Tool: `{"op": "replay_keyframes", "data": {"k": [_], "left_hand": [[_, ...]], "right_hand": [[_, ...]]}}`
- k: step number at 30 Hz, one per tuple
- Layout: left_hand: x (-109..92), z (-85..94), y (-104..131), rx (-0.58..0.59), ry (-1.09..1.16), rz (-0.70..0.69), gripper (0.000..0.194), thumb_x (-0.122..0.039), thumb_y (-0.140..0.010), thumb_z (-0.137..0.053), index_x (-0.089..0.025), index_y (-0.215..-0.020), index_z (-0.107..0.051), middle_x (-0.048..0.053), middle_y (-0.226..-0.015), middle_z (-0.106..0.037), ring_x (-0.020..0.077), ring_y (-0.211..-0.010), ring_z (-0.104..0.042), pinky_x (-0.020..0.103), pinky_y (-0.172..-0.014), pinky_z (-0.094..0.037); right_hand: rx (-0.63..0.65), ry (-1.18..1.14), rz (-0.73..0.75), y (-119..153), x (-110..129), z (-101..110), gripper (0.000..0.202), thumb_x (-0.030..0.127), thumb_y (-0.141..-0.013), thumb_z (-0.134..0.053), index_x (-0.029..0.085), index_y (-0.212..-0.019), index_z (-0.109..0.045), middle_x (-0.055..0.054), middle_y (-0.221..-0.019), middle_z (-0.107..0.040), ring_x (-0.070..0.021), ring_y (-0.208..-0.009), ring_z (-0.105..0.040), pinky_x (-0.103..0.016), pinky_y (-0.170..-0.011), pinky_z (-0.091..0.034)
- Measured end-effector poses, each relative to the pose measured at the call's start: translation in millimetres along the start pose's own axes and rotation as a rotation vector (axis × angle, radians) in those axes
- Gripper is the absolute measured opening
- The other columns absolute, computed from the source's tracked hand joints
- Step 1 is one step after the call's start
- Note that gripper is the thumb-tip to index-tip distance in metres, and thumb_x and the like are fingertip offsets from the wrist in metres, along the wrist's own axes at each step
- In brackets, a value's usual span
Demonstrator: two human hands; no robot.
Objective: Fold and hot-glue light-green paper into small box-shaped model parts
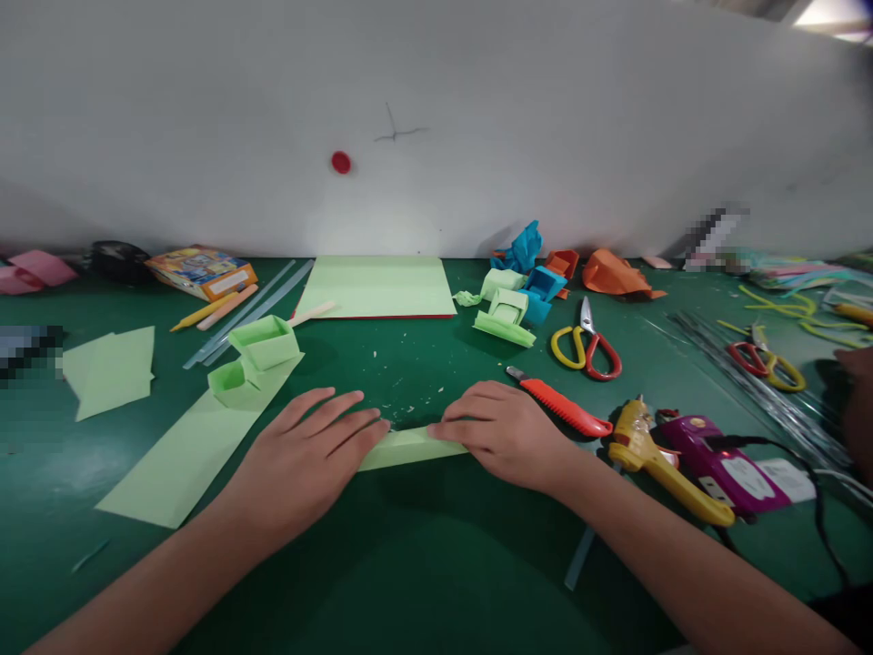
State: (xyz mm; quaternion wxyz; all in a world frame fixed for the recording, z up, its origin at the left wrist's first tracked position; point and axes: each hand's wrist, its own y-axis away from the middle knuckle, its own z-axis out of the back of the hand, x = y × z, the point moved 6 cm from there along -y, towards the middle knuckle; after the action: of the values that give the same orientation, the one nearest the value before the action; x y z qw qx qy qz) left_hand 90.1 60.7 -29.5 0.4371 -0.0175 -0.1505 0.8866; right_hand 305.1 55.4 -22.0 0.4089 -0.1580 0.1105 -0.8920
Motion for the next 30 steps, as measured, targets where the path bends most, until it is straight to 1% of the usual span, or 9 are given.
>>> {"op": "replay_keyframes", "data": {"k": [3, 7, 9, 12, 15, 18, 21, 26, 30], "left_hand": [[-4, 2.2, 2, -0.004, -0.075, 0.000, 0.049, -0.010, -0.098, -0.044, -0.028, -0.140, -0.061, 0.004, -0.142, -0.066, 0.0306, -0.140, -0.053, 0.051, -0.119, -0.030], [-10, -6.0, 2, 0.004, -0.108, -0.041, 0.054, -0.008, -0.096, -0.040, -0.023, -0.144, -0.058, 0.006, -0.144, -0.064, 0.0303, -0.139, -0.053, 0.049, -0.119, -0.029], [-13, -12.4, 1, 0.013, -0.094, -0.046, 0.052, -0.013, -0.099, -0.041, -0.025, -0.148, -0.054, 0.003, -0.147, -0.062, 0.0287, -0.141, -0.051, 0.046, -0.120, -0.028], [-13, -19.7, 1, 0.038, -0.067, -0.057, 0.051, -0.030, -0.104, -0.044, -0.026, -0.156, -0.043, 0.002, -0.155, -0.054, 0.0278, -0.145, -0.045, 0.044, -0.121, -0.027], [-10, -20.6, 1, 0.048, -0.051, -0.060, 0.052, -0.039, -0.106, -0.043, -0.030, -0.158, -0.038, 0.001, -0.157, -0.051, 0.0267, -0.148, -0.041, 0.044, -0.121, -0.027], [-3, -20.0, 2, 0.065, -0.054, -0.050, 0.050, -0.035, -0.107, -0.040, -0.035, -0.157, -0.038, -0.001, -0.160, -0.048, 0.0273, -0.151, -0.036, 0.046, -0.122, -0.026], [0, -21.1, 2, 0.080, -0.065, -0.036, 0.049, -0.035, -0.107, -0.038, -0.037, -0.156, -0.040, 0.000, -0.162, -0.043, 0.0306, -0.153, -0.034, 0.050, -0.121, -0.027], [-2, -28.4, 2, 0.111, -0.035, -0.050, 0.048, -0.029, -0.107, -0.035, -0.033, -0.154, -0.044, 0.002, -0.164, -0.040, 0.0348, -0.154, -0.031, 0.055, -0.119, -0.033], [-3, -37.7, 3, 0.150, 0.086, -0.092, 0.053, -0.021, -0.105, -0.035, -0.027, -0.158, -0.039, 0.004, -0.164, -0.040, 0.0304, -0.156, -0.028, 0.053, -0.124, -0.031]], "right_hand": [[-0.041, 0.000, 0.013, 0, -1, 4, 0.042, 0.012, -0.101, -0.040, 0.026, -0.122, -0.074, -0.004, -0.112, -0.077, -0.0191, -0.101, -0.063, -0.035, -0.092, -0.049], [-0.093, 0.033, 0.072, 2, -2, 1, 0.038, 0.010, -0.100, -0.044, 0.025, -0.118, -0.074, -0.004, -0.110, -0.076, -0.0192, -0.098, -0.063, -0.035, -0.089, -0.050], [-0.102, 0.069, 0.128, 2, -1, -2, 0.036, 0.009, -0.098, -0.047, 0.023, -0.117, -0.074, -0.005, -0.108, -0.076, -0.0200, -0.097, -0.062, -0.035, -0.087, -0.049], [-0.040, 0.105, 0.170, 3, 1, -7, 0.034, 0.008, -0.098, -0.049, 0.022, -0.119, -0.072, -0.006, -0.108, -0.076, -0.0212, -0.100, -0.061, -0.036, -0.089, -0.048], [0.008, 0.071, 0.156, 2, 3, -6, 0.027, 0.018, -0.101, -0.053, 0.020, -0.123, -0.070, -0.007, -0.113, -0.075, -0.0230, -0.108, -0.060, -0.039, -0.096, -0.046], [0.043, 0.028, 0.144, 2, 6, -5, 0.028, 0.028, -0.102, -0.057, 0.020, -0.126, -0.068, -0.006, -0.119, -0.074, -0.0247, -0.115, -0.058, -0.041, -0.099, -0.045], [0.078, 0.033, 0.162, 2, 8, -8, 0.029, 0.029, -0.103, -0.054, 0.019, -0.127, -0.067, -0.006, -0.123, -0.073, -0.0249, -0.119, -0.057, -0.042, -0.100, -0.045], [0.124, 0.030, 0.146, 2, 6, -13, 0.029, 0.029, -0.104, -0.054, 0.019, -0.128, -0.067, -0.006, -0.127, -0.072, -0.0265, -0.125, -0.054, -0.044, -0.103, -0.045], [0.126, -0.045, 0.106, 1, 0, -14, 0.029, 0.028, -0.105, -0.052, 0.020, -0.128, -0.068, -0.006, -0.128, -0.072, -0.0245, -0.125, -0.055, -0.044, -0.108, -0.044]]}}
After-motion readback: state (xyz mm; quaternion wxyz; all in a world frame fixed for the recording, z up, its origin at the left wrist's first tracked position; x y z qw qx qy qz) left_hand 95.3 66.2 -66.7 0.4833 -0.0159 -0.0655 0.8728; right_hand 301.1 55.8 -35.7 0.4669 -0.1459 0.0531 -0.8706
